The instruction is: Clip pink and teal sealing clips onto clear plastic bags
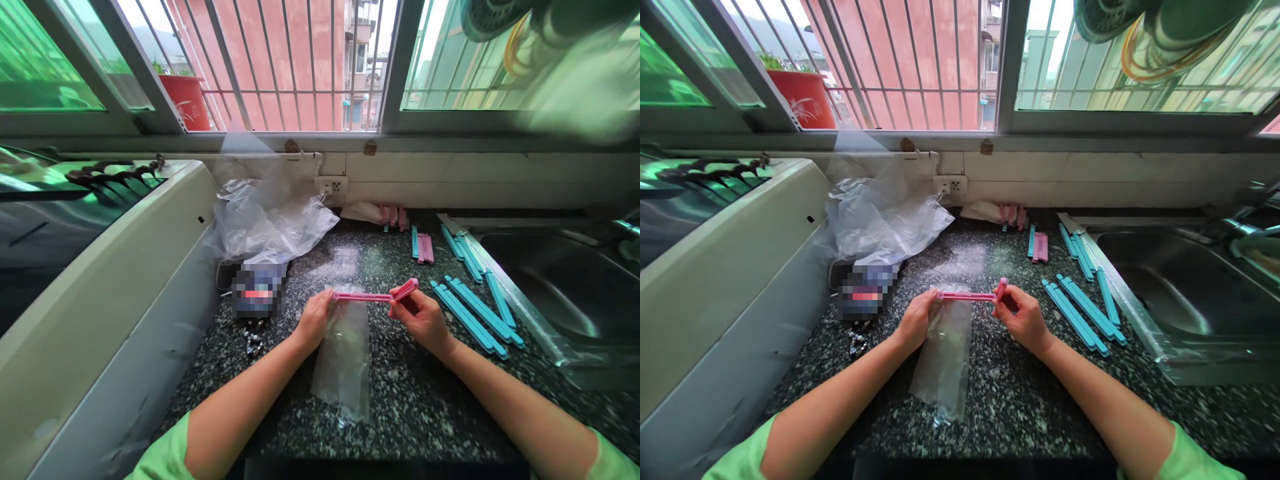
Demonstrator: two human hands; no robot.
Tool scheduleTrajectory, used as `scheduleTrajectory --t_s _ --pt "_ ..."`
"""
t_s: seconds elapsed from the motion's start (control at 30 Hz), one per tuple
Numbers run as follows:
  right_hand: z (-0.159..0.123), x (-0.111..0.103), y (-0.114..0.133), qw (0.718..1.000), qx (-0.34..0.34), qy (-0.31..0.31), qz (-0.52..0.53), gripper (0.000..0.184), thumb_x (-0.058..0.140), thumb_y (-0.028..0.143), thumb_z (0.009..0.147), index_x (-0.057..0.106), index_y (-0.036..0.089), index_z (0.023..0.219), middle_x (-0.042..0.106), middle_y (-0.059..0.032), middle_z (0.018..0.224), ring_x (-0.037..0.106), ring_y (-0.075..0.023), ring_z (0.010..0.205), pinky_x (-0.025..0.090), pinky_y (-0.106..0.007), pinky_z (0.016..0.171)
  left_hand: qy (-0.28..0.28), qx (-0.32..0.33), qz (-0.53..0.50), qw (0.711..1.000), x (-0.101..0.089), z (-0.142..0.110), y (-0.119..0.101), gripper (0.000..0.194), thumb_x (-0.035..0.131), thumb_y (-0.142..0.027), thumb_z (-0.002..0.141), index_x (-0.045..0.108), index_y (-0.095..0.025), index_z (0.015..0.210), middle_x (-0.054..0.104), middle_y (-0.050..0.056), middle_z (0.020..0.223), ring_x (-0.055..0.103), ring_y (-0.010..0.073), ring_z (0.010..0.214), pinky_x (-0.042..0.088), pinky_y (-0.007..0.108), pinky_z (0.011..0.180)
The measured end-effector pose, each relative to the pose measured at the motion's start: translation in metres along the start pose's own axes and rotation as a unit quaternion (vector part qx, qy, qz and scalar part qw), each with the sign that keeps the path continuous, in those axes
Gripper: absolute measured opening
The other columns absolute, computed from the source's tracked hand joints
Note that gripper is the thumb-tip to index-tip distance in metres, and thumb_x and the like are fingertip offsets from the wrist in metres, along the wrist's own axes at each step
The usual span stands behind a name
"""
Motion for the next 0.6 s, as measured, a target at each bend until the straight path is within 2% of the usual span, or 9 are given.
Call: scheduleTrajectory --t_s 0.2,0.37,0.6 --pt "0.001 0.003 0.003 0.991 0.09 -0.047 0.093 0.029 0.065 0.042 0.07 0.057 0.018 0.083 0.064 -0.0001 0.065 0.065 -0.0143 0.052 0.057 -0.027 0.053 -0.026 -0.002 0.006 1.0 0.001 -0.002 -0.005 0.031 0.057 -0.047 0.067 0.055 -0.019 0.055 0.053 0.001 0.055 0.045 0.0139 0.055 0.039 0.026 0.056" --pt "0.001 0.004 0.002 0.981 0.131 -0.018 0.138 0.03 0.065 0.042 0.071 0.054 0.018 0.085 0.065 0.0004 0.061 0.067 -0.0156 0.055 0.058 -0.028 0.057 -0.022 -0.011 -0.003 1.0 -0.002 -0.001 -0.002 0.03 0.059 -0.046 0.066 0.055 -0.018 0.055 0.054 0.0 0.055 0.045 0.0136 0.055 0.039 0.025 0.055" --pt "0.0 0.006 -0.009 0.961 0.159 -0.014 0.224 0.031 0.069 0.039 0.068 0.056 0.018 0.086 0.067 0.0003 0.069 0.068 -0.0165 0.063 0.059 -0.031 0.06 -0.032 -0.02 -0.03 0.999 -0.002 -0.001 -0.002 0.031 0.061 -0.045 0.064 0.055 -0.015 0.057 0.056 -0.001 0.059 0.047 0.0117 0.058 0.04 0.023 0.06"
Point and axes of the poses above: each hand's wrist, its own z-axis towards the middle knuckle, its own x-axis out of the palm, y = z × x, the point moved 3 cm from there along z, towards the middle knuckle
